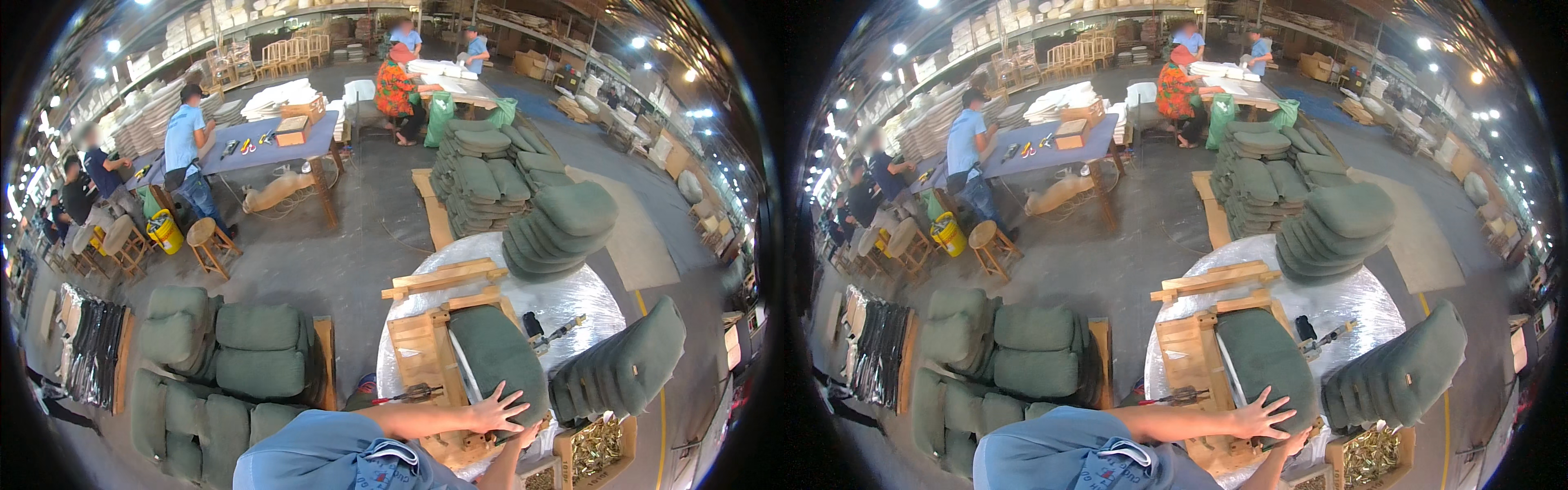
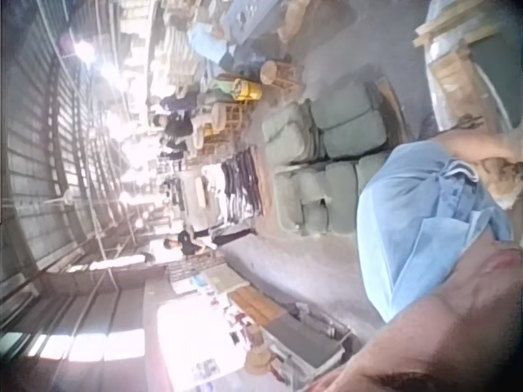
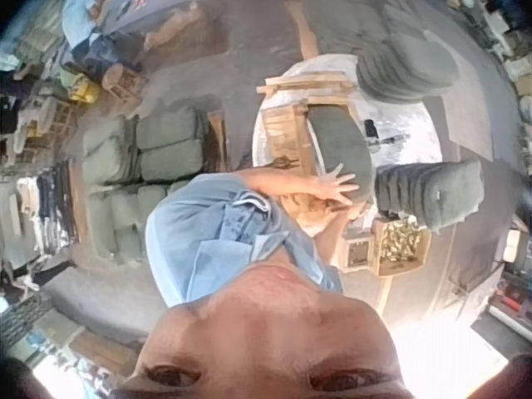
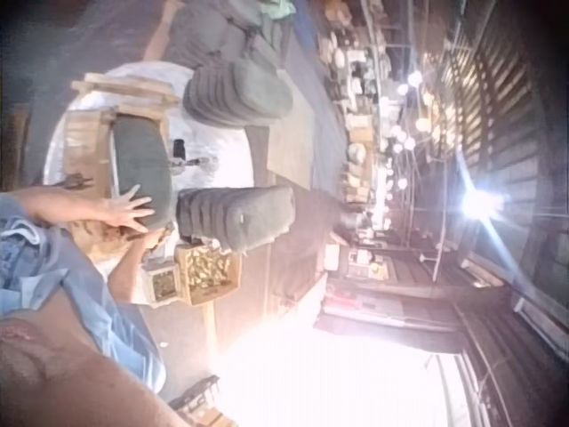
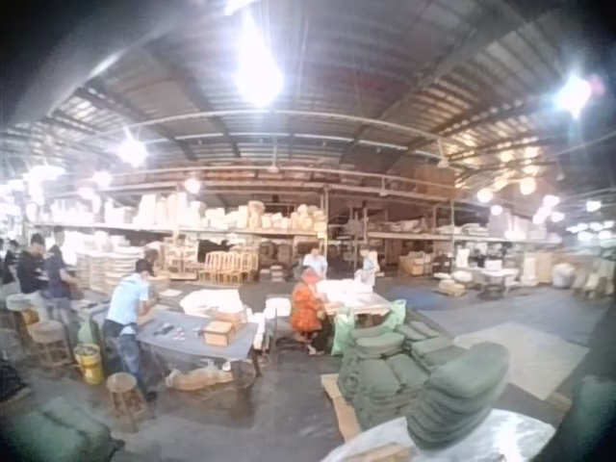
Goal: The person places green fabric cushions into a wooden jig, aligns them, and uses a pneumatic drill to fasten metal clips at the corners. They then remove the finished cushion and repeat the process with another cushion.
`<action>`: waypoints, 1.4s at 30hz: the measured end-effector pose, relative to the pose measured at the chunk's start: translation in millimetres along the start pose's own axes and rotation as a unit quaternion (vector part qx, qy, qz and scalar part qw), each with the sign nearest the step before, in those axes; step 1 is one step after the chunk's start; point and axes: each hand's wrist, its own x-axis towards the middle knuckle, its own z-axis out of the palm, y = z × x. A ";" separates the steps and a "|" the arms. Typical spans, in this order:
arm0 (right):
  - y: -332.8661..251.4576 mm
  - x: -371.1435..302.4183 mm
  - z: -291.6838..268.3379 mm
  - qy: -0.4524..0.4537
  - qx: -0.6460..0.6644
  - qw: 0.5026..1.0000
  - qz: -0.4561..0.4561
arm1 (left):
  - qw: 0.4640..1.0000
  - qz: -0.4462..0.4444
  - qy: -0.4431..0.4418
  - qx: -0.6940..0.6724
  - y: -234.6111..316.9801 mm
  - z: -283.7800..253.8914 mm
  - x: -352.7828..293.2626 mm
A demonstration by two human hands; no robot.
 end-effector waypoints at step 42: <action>35.4 -32.2 -56.8 -0.109 0.285 0.952 -0.008 | 0.981 0.006 0.050 -0.185 -30.4 77.6 125.7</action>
